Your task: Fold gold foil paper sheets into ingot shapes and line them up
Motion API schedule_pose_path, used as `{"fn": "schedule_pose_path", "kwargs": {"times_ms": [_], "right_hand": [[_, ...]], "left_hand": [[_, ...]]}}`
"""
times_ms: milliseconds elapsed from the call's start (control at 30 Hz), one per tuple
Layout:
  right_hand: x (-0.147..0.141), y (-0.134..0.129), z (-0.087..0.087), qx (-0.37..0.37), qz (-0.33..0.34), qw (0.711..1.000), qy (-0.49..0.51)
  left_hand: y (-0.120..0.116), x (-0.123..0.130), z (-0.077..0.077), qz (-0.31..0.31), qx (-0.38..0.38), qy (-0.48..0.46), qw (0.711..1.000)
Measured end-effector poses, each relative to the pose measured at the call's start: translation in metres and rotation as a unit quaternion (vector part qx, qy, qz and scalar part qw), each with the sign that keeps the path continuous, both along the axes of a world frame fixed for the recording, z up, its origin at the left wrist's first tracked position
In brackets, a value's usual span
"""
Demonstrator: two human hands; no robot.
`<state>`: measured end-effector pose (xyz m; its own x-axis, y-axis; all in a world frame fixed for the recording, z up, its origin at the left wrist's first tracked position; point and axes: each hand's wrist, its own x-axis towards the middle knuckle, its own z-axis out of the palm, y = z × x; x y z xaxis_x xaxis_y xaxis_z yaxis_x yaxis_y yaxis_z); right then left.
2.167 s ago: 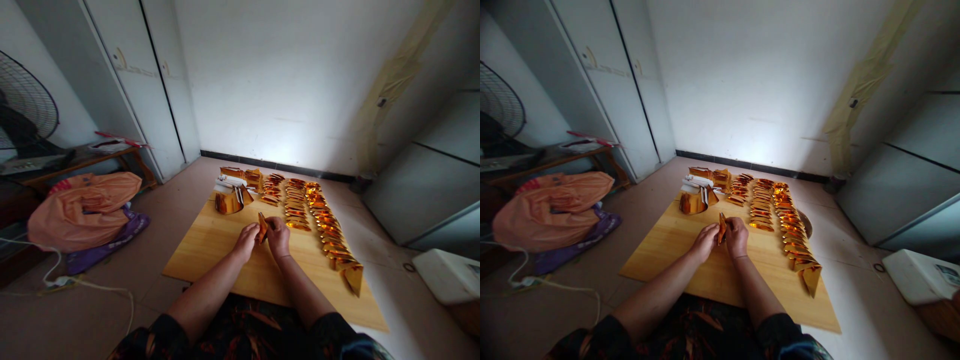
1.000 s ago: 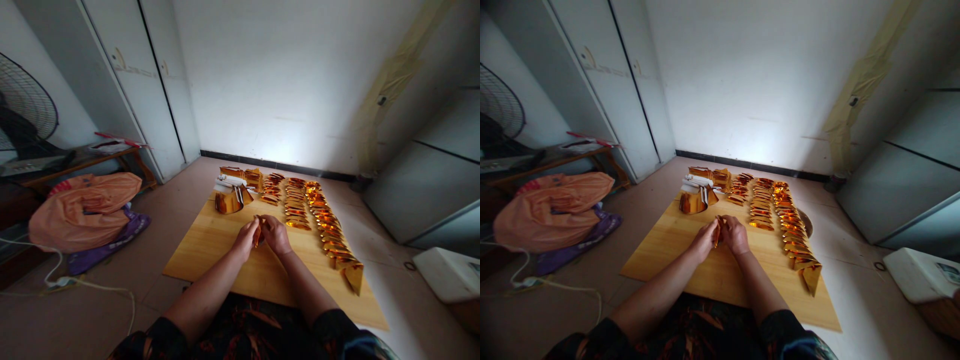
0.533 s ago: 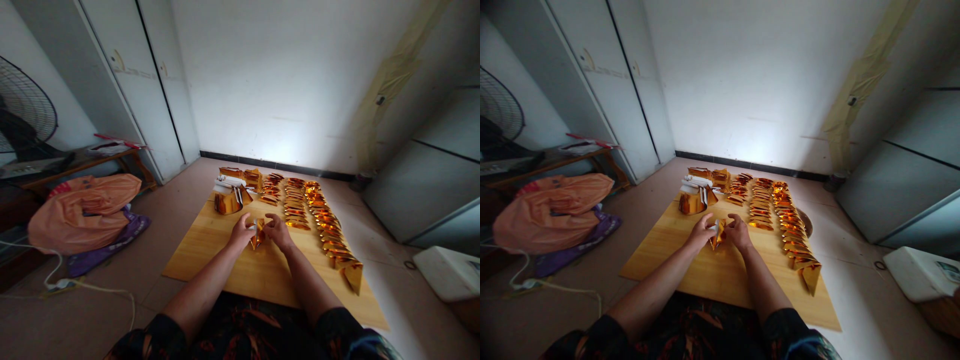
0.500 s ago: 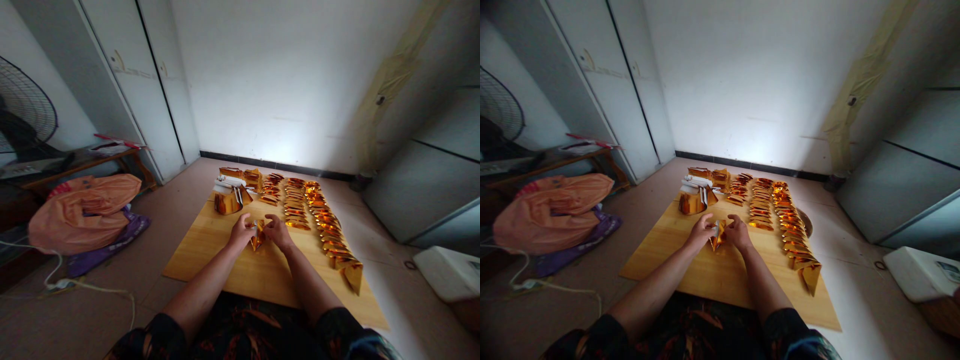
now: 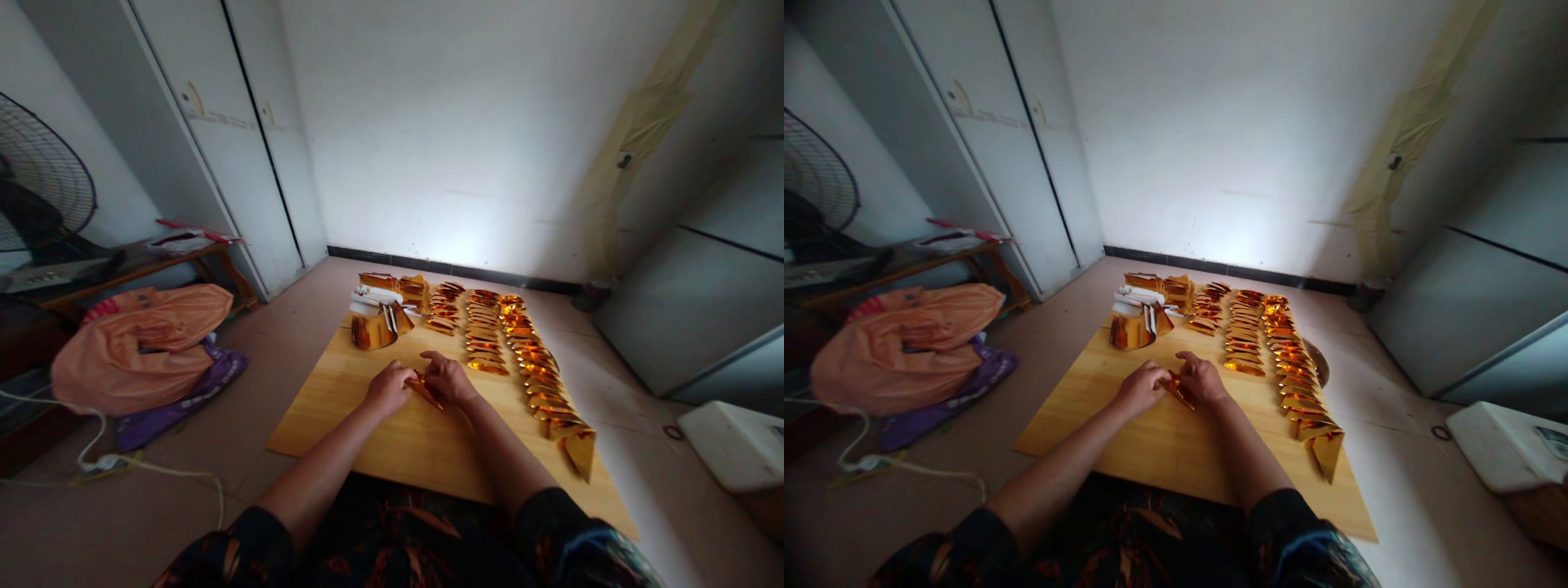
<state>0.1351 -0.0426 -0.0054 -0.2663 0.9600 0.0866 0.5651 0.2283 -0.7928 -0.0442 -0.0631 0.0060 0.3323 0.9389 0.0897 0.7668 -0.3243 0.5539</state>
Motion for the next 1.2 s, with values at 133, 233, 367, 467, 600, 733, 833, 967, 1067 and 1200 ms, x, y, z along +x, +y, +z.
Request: {"fn": "schedule_pose_path", "kwargs": {"times_ms": [133, 233, 367, 467, 600, 733, 833, 967, 1067, 1200], "right_hand": [[0.004, -0.004, -0.004, -0.007, -0.022, 0.996, 0.089], [0.016, -0.012, -0.001, 0.038, -0.090, 0.986, 0.133], [0.028, -0.032, 0.003, 0.062, -0.073, 0.990, 0.107], [0.027, -0.046, 0.001, 0.115, -0.005, 0.993, 0.039], [0.022, -0.056, -0.006, 0.164, -0.047, 0.985, -0.016], [0.028, -0.058, -0.012, 0.130, -0.106, 0.986, 0.000], [0.035, -0.060, -0.011, 0.081, -0.102, 0.991, 0.002], [0.036, -0.059, -0.004, 0.062, -0.084, 0.994, 0.002], [0.032, -0.057, -0.001, 0.045, -0.098, 0.994, 0.009], [0.026, -0.055, -0.004, 0.082, -0.131, 0.986, -0.067]], "left_hand": [[-0.006, 0.004, -0.002, -0.023, 0.049, 0.056, 0.997], [-0.010, 0.005, -0.006, -0.051, 0.096, 0.070, 0.992], [-0.011, 0.006, -0.012, -0.072, 0.130, 0.068, 0.987], [-0.011, 0.007, -0.016, -0.070, 0.129, 0.064, 0.987], [-0.014, 0.007, -0.016, -0.075, 0.129, 0.051, 0.988], [-0.018, 0.003, -0.015, -0.101, 0.143, 0.052, 0.983], [-0.020, 0.002, -0.014, -0.112, 0.161, 0.063, 0.978], [-0.023, 0.004, -0.010, -0.114, 0.164, 0.085, 0.976], [-0.025, 0.007, -0.006, -0.110, 0.162, 0.113, 0.974], [-0.029, 0.009, 0.002, -0.112, 0.164, 0.146, 0.969]]}}
